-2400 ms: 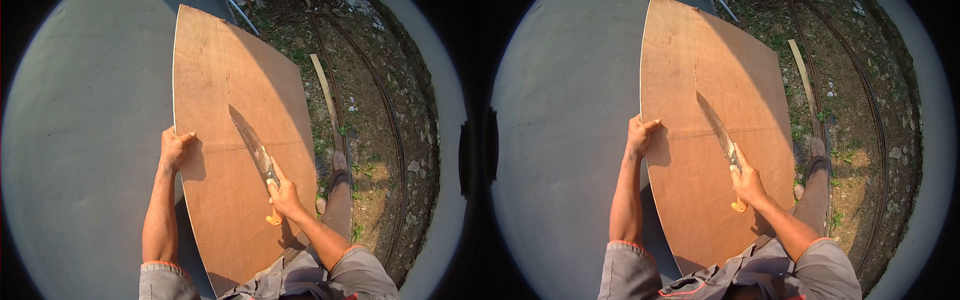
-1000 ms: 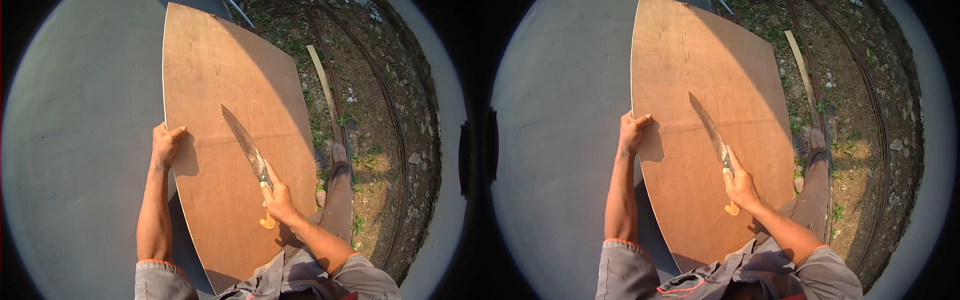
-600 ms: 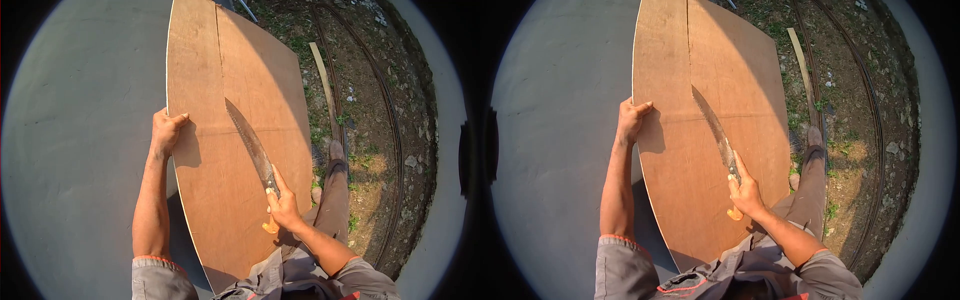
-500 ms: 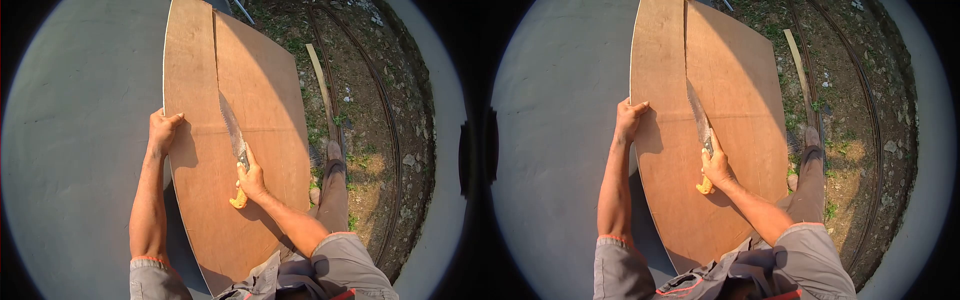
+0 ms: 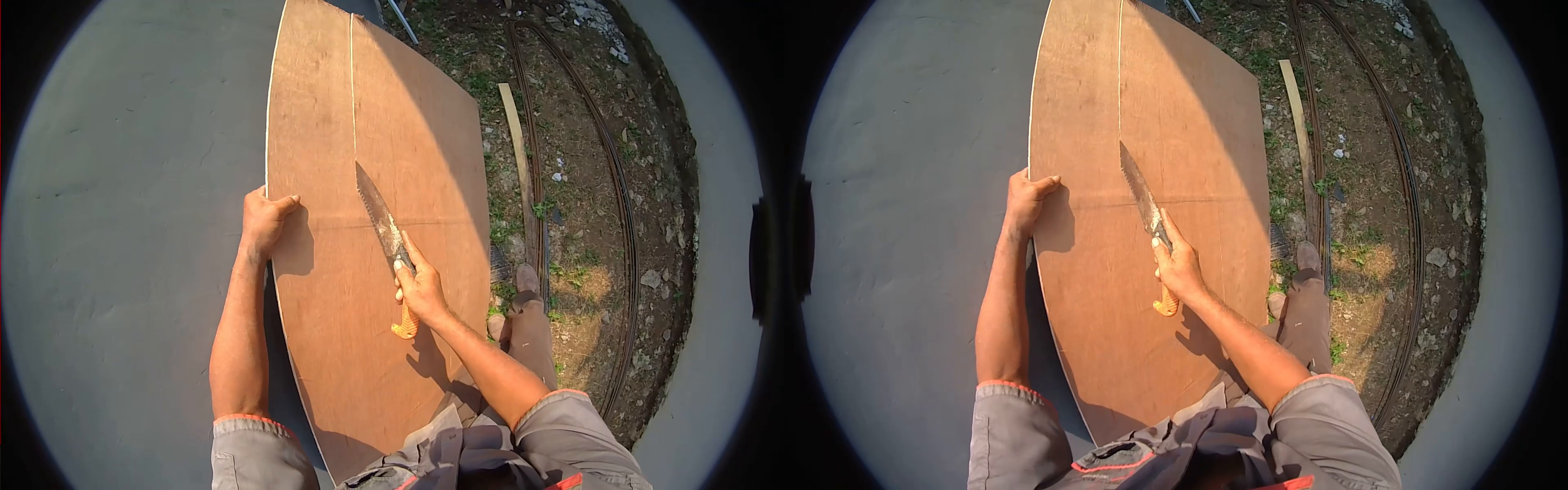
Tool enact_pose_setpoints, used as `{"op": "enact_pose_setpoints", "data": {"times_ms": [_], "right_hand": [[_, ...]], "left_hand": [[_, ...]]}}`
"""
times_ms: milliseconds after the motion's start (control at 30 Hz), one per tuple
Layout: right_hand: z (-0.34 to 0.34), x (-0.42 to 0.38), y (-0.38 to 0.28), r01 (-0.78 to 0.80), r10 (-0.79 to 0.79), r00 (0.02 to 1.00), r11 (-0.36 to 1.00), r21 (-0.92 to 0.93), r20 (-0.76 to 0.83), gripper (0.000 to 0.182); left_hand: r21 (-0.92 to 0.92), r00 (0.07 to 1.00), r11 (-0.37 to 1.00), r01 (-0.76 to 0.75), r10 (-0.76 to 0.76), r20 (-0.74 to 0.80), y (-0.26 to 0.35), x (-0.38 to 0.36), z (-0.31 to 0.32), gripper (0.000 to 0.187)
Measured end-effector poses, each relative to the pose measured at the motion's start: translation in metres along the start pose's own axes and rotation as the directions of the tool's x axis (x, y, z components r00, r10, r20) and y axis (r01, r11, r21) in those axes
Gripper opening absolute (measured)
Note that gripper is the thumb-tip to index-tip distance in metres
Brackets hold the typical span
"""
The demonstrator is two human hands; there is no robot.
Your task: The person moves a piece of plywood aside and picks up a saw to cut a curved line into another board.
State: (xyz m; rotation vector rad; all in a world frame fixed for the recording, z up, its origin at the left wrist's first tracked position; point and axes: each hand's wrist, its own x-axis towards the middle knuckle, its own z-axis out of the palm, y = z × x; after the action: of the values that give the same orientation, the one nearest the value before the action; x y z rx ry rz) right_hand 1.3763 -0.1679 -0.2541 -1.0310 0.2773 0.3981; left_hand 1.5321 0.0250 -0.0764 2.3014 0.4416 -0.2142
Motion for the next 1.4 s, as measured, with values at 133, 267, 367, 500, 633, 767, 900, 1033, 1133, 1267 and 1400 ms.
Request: {"op": "enact_pose_setpoints", "data": {"times_ms": [133, 267, 367, 500, 633, 767, 900, 1033, 1133, 1267, 1400], "right_hand": [[-0.012, 0.006, -0.015, -0.104, 0.104, 0.994, 0.995, -0.007, 0.046, 0.064], [-0.014, 0.007, -0.01, -0.106, 0.107, 0.992, 0.994, -0.018, 0.067, 0.064], [-0.015, 0.008, -0.008, -0.077, 0.079, 0.993, 0.997, -0.019, 0.087, 0.066], [-0.01, 0.007, -0.015, -0.064, 0.067, 0.997, 0.996, -0.063, 0.044, 0.067], [-0.006, 0.011, -0.007, 0.053, -0.051, 0.998, 0.988, -0.144, 0.022, 0.067], [0.002, -0.013, 0.01, 0.099, -0.107, 0.994, 0.958, -0.269, -0.015, 0.069], [-0.018, -0.102, 0.026, 0.113, -0.137, 0.989, 0.952, -0.284, -0.064, 0.068], [0.002, -0.049, 0.025, 0.264, -0.305, 0.95, 0.894, -0.362, -0.061, 0.067], [0.038, 0.032, 0.003, 0.167, -0.224, 0.968, 0.91, -0.381, -0.11, 0.067], [0.004, -0.053, 0.032, 0.3, -0.354, 0.934, 0.85, -0.434, -0.048, 0.071], [-0.01, -0.08, 0.041, 0.412, -0.459, 0.887, 0.83, -0.376, -0.041, 0.07]], "left_hand": [[-0.059, 0.999, 0.998, 0.015, -0.017, -0.034, -0.005, 0.001, 0.003, 0.018], [-0.02, 0.997, 1.0, -0.001, -0.001, -0.08, -0.011, 0.003, 0.001, 0.022], [-0.023, 0.992, 1.0, 0.007, -0.009, -0.128, 0.0, -0.008, 0.0, 0.026], [-0.047, 0.983, 0.983, 0.175, -0.177, -0.039, 0.003, -0.044, 0.006, 0.027], [0.012, 0.989, 0.992, 0.125, -0.126, 0.075, -0.017, -0.044, 0.0, 0.036], [0.0, 0.99, 0.992, 0.129, -0.128, 0.066, -0.014, -0.04, 0.001, 0.032], [-0.001, 0.994, 0.996, 0.086, -0.086, 0.07, -0.015, -0.04, 0.002, 0.029], [-0.074, 0.998, 0.997, 0.037, -0.032, 0.062, -0.018, -0.039, 0.003, 0.028], [-0.067, 0.999, 0.998, 0.02, -0.017, 0.045, -0.024, -0.033, 0.001, 0.027], [-0.031, 0.994, 0.998, 0.047, -0.044, 0.097, -0.021, -0.033, -0.001, 0.024], [-0.057, 0.998, 0.998, 0.027, -0.024, 0.054, -0.018, -0.046, 0.0, 0.021]]}}
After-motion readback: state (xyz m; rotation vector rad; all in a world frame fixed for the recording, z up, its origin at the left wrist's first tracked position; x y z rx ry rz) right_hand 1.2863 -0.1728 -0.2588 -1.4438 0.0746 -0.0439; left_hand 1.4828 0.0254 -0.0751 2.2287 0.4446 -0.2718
